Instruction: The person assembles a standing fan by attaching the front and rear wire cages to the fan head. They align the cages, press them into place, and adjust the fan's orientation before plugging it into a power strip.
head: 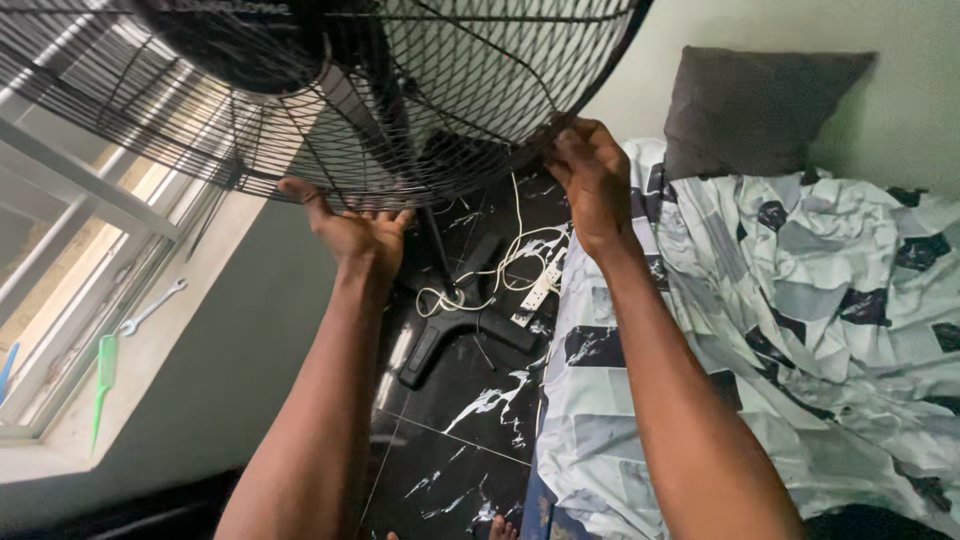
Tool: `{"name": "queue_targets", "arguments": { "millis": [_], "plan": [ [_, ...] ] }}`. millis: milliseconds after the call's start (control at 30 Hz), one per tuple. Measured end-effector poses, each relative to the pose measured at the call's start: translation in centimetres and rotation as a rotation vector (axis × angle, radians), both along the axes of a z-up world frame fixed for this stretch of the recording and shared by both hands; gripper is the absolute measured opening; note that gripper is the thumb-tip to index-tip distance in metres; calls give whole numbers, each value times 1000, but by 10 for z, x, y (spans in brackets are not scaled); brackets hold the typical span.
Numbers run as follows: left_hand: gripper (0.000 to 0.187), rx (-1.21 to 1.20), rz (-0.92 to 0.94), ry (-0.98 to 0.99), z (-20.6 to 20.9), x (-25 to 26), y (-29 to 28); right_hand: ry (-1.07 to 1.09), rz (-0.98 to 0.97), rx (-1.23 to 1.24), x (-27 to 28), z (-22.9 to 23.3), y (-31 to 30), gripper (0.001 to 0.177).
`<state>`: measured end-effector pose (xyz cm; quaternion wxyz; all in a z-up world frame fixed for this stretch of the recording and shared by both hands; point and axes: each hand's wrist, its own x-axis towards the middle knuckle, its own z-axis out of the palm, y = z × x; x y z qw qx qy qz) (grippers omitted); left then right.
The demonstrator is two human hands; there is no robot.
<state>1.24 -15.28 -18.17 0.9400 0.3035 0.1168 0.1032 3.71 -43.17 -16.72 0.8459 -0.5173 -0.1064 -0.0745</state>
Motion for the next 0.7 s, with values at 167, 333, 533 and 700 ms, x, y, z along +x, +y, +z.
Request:
{"name": "queue_targets", "arguments": {
  "millis": [167, 333, 533, 700],
  "plan": [
    [125, 153, 340, 115, -10, 17, -14, -40, -34, -33, 0, 1, 6, 20],
    [117, 427, 698, 39, -35, 54, -18, -153, -57, -83, -4, -4, 10, 18],
    [116, 270, 581, 197, -18, 49, -11, -172, -75, -19, -12, -1, 17, 17],
    [120, 245, 400, 348, -5, 38, 14, -160, -263, -116, -46, -4, 53, 19]
  ]
}}
